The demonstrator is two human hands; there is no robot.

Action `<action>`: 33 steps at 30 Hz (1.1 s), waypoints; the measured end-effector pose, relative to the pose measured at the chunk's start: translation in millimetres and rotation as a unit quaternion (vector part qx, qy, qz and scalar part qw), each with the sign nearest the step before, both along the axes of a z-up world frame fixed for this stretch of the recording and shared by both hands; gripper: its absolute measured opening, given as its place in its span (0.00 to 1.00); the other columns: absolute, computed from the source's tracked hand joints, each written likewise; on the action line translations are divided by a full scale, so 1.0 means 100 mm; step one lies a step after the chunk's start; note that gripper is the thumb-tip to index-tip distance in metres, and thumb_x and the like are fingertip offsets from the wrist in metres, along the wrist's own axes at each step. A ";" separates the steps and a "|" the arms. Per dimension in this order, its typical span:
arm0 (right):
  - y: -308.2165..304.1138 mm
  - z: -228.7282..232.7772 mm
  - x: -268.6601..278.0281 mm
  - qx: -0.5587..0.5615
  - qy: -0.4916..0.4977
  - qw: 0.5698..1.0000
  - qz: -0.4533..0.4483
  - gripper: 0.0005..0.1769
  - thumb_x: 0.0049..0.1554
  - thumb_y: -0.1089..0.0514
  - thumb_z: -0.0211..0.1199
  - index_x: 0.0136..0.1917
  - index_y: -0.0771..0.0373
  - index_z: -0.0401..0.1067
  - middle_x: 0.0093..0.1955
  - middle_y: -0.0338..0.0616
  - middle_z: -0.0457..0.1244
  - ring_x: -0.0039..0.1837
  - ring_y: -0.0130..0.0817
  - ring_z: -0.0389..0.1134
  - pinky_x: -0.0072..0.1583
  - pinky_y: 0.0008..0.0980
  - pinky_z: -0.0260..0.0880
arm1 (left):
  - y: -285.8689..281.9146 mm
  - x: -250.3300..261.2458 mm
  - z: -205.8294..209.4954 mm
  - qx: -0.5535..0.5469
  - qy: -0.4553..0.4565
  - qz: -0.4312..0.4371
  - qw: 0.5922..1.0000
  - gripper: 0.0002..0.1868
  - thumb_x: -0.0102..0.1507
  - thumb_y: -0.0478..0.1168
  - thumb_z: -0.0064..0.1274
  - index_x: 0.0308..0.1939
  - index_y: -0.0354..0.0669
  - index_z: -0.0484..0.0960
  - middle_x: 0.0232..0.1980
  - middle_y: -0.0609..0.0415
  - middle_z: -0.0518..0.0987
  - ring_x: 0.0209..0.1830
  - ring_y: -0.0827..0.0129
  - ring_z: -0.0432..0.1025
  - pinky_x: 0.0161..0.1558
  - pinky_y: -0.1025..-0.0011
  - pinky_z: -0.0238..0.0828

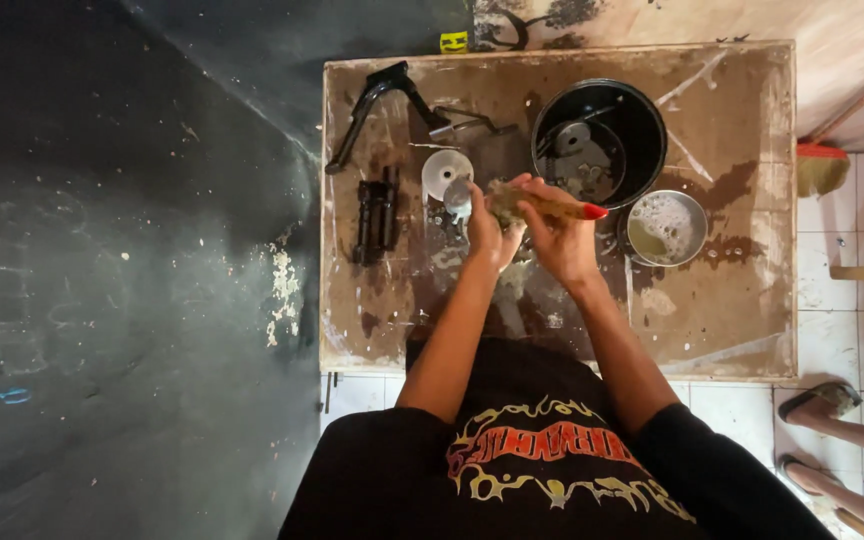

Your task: The person cleans small metal parts by scrubbing them with a brush and rinsing them in a bucket of water. They repeatedly dip the parts into the water, scrub them with the brush, and place them back into the bucket.

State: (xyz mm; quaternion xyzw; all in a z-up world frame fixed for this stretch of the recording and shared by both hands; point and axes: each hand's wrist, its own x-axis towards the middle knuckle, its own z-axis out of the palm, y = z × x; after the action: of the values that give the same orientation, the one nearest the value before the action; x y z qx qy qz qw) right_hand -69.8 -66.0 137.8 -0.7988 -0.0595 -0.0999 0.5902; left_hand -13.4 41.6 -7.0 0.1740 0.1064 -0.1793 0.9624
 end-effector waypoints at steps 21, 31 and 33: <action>0.19 0.23 0.02 0.023 -0.009 1.000 0.007 0.16 0.62 0.65 0.67 0.63 0.69 0.73 0.54 0.46 0.70 0.54 0.30 0.70 0.56 0.28 0.72 | 0.27 0.33 0.61 0.066 -0.041 0.033 0.996 0.59 0.66 0.81 0.20 0.59 0.24 0.76 0.52 0.37 0.83 0.53 0.49 0.78 0.62 0.51 0.73; 0.18 0.16 0.26 0.030 0.023 0.999 0.024 0.17 0.62 0.65 0.66 0.63 0.70 0.72 0.54 0.49 0.70 0.55 0.32 0.72 0.56 0.28 0.74 | 0.25 0.51 0.38 0.055 -0.055 -0.006 0.997 0.57 0.65 0.81 0.20 0.59 0.27 0.77 0.53 0.40 0.84 0.53 0.53 0.79 0.59 0.59 0.74; 0.11 0.09 0.30 0.018 -0.031 0.999 -0.023 0.15 0.65 0.64 0.65 0.64 0.70 0.72 0.58 0.48 0.71 0.58 0.32 0.73 0.60 0.29 0.74 | 0.19 0.49 0.39 0.064 -0.066 -0.001 0.996 0.58 0.65 0.81 0.21 0.60 0.26 0.77 0.53 0.40 0.83 0.53 0.53 0.78 0.58 0.60 0.74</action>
State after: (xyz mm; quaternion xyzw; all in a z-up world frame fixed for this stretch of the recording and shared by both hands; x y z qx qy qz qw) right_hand -39.6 -55.0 146.4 -0.7859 -0.0572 -0.1393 0.5998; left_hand 35.9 61.0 31.5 0.2468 0.0540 -0.1608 0.9541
